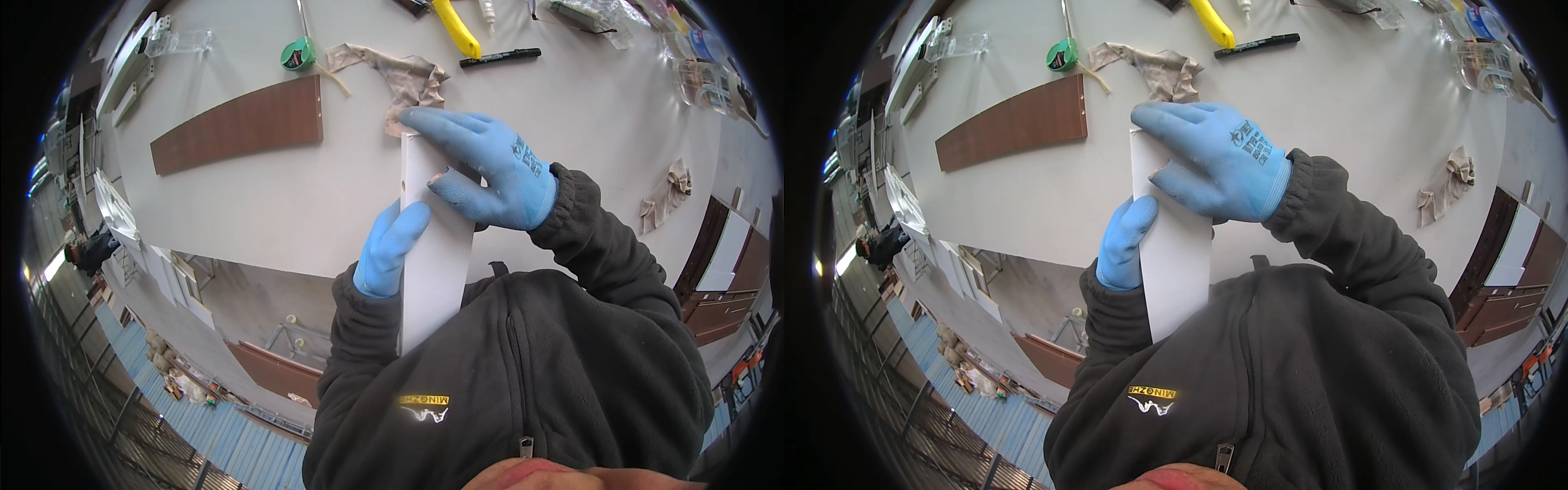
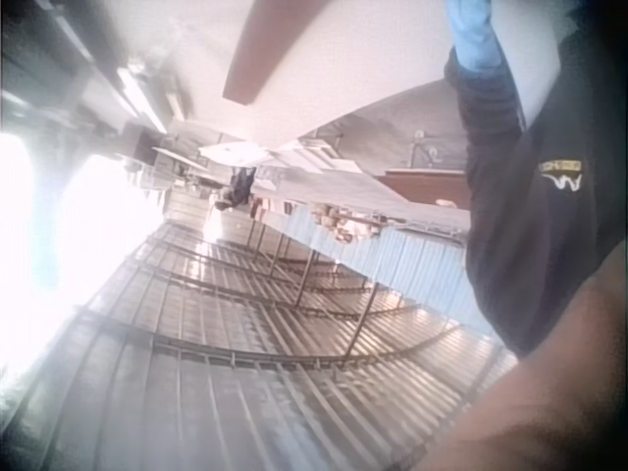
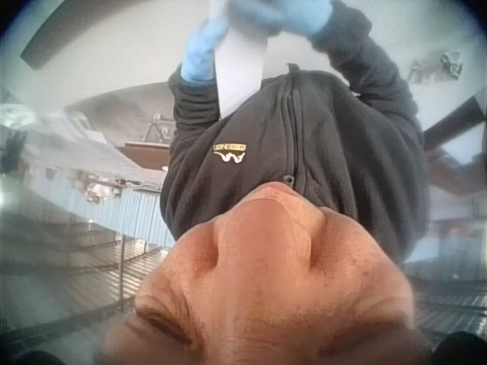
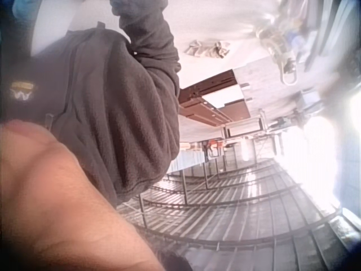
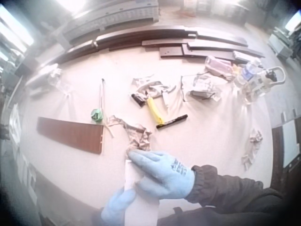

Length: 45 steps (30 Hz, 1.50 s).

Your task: The person cleans a white rectangular panel with a cloth, applies adhesive from a tube along its edges, and trims excess adhesive with a utility knife. The person repeats the adhesive application and trimming on another edge of the same panel.

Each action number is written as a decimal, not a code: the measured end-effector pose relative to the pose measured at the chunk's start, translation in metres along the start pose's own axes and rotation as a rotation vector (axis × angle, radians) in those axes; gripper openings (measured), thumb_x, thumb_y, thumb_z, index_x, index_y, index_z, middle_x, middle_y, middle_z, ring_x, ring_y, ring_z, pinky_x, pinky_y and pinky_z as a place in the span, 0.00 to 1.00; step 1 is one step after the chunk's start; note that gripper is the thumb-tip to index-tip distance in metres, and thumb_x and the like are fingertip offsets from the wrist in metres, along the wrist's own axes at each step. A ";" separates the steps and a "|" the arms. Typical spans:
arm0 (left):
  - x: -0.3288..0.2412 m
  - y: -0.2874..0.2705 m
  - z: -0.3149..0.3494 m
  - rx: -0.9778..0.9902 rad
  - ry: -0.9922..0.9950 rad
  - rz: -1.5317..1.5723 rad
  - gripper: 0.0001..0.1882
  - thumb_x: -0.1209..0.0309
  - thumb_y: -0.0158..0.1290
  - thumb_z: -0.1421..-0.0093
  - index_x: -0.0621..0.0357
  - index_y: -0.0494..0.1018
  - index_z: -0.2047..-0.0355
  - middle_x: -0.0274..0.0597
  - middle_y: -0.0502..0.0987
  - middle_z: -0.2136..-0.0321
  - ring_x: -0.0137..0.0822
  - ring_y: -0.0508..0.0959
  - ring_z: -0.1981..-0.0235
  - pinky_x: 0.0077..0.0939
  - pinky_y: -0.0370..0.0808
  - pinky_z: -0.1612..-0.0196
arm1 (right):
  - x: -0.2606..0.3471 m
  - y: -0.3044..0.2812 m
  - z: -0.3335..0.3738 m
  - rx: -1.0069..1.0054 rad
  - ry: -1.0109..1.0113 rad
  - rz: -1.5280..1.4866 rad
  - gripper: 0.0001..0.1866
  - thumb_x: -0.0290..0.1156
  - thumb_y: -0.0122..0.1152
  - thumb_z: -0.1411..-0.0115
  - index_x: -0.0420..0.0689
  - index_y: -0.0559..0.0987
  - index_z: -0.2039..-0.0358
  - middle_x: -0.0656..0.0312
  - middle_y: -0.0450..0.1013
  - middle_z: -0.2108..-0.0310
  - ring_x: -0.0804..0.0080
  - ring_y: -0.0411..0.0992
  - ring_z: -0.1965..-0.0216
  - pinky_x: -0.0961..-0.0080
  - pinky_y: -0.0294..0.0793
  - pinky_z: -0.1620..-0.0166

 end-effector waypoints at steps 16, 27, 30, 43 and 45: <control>0.011 0.011 -0.002 0.069 -0.017 0.040 0.42 0.49 0.52 0.31 0.72 0.59 0.30 0.64 0.73 0.39 0.53 0.80 0.44 0.44 0.75 0.40 | -0.035 0.011 -0.007 0.190 0.719 -0.317 0.21 0.35 0.63 0.31 0.31 0.79 0.45 0.58 0.80 0.57 0.77 0.76 0.55 0.80 0.76 0.48; 0.005 0.010 -0.002 0.042 0.042 -0.034 0.38 0.51 0.49 0.28 0.73 0.60 0.31 0.60 0.75 0.41 0.47 0.79 0.43 0.42 0.74 0.39 | 0.000 -0.044 0.004 -0.294 0.072 0.060 0.11 0.22 0.68 0.44 0.37 0.84 0.59 0.48 0.83 0.52 0.57 0.84 0.56 0.68 0.82 0.51; 0.006 0.006 0.000 0.014 -0.004 -0.113 0.34 0.53 0.48 0.27 0.72 0.63 0.34 0.56 0.78 0.44 0.43 0.80 0.45 0.38 0.75 0.41 | 0.012 -0.042 0.006 -0.273 0.054 0.225 0.10 0.27 0.70 0.45 0.40 0.85 0.62 0.52 0.83 0.62 0.54 0.83 0.63 0.67 0.82 0.58; 0.014 -0.007 -0.001 -0.168 0.053 -0.438 0.20 0.64 0.51 0.28 0.67 0.72 0.43 0.40 0.80 0.58 0.29 0.78 0.58 0.28 0.76 0.53 | 0.027 -0.030 0.000 -0.056 -0.033 0.576 0.11 0.32 0.70 0.44 0.46 0.87 0.60 0.60 0.84 0.63 0.59 0.82 0.65 0.63 0.81 0.61; 0.013 -0.007 -0.001 -0.160 0.059 -0.445 0.20 0.64 0.51 0.28 0.67 0.72 0.44 0.40 0.80 0.59 0.29 0.77 0.59 0.28 0.76 0.54 | 0.026 -0.027 0.001 -0.035 -0.029 0.623 0.12 0.33 0.70 0.45 0.46 0.86 0.60 0.62 0.84 0.63 0.60 0.82 0.65 0.63 0.81 0.61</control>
Point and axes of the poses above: each hand's wrist, its own z-axis away from the middle knuckle, its own y-axis out of the palm, x = y × z, the point moved 9 cm from there along -z, towards the middle knuckle
